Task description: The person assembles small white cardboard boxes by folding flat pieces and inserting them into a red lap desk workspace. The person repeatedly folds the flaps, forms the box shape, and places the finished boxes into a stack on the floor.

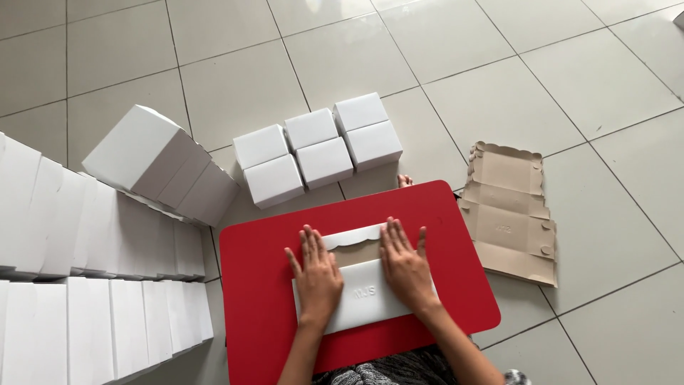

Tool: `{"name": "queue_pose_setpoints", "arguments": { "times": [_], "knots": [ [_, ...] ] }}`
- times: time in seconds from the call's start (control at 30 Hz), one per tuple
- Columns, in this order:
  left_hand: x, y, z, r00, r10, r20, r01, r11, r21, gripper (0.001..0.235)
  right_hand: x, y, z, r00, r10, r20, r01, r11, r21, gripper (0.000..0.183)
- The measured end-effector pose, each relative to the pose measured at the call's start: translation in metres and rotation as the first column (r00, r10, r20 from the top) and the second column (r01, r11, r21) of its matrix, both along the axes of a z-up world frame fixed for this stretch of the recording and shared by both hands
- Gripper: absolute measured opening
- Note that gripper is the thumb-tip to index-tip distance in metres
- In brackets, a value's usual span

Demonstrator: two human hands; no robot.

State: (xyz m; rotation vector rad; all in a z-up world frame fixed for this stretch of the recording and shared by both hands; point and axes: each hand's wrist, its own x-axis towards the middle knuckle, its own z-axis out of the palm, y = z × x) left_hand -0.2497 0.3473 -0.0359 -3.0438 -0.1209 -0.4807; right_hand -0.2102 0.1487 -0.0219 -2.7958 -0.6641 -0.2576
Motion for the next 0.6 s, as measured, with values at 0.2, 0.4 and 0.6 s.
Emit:
{"name": "queue_pose_setpoints", "arguments": {
  "times": [0.2, 0.4, 0.6],
  "knots": [
    [0.005, -0.024, 0.005, 0.991, -0.131, 0.039, 0.131, 0.991, 0.017, 0.066, -0.013, 0.035, 0.01, 0.994, 0.109, 0.007, -0.109, 0.994, 0.028, 0.053],
    [0.0, 0.002, -0.015, 0.991, -0.13, -0.023, 0.127, 0.986, -0.104, 0.058, 0.0, -0.002, -0.003, 1.0, -0.018, -0.011, 0.018, 0.999, 0.036, 0.055],
    [0.018, 0.027, -0.028, 0.992, -0.119, 0.03, 0.122, 0.953, -0.277, 0.041, 0.008, -0.005, -0.01, 0.993, -0.099, -0.07, 0.109, 0.979, 0.171, 0.057]
  ]
}}
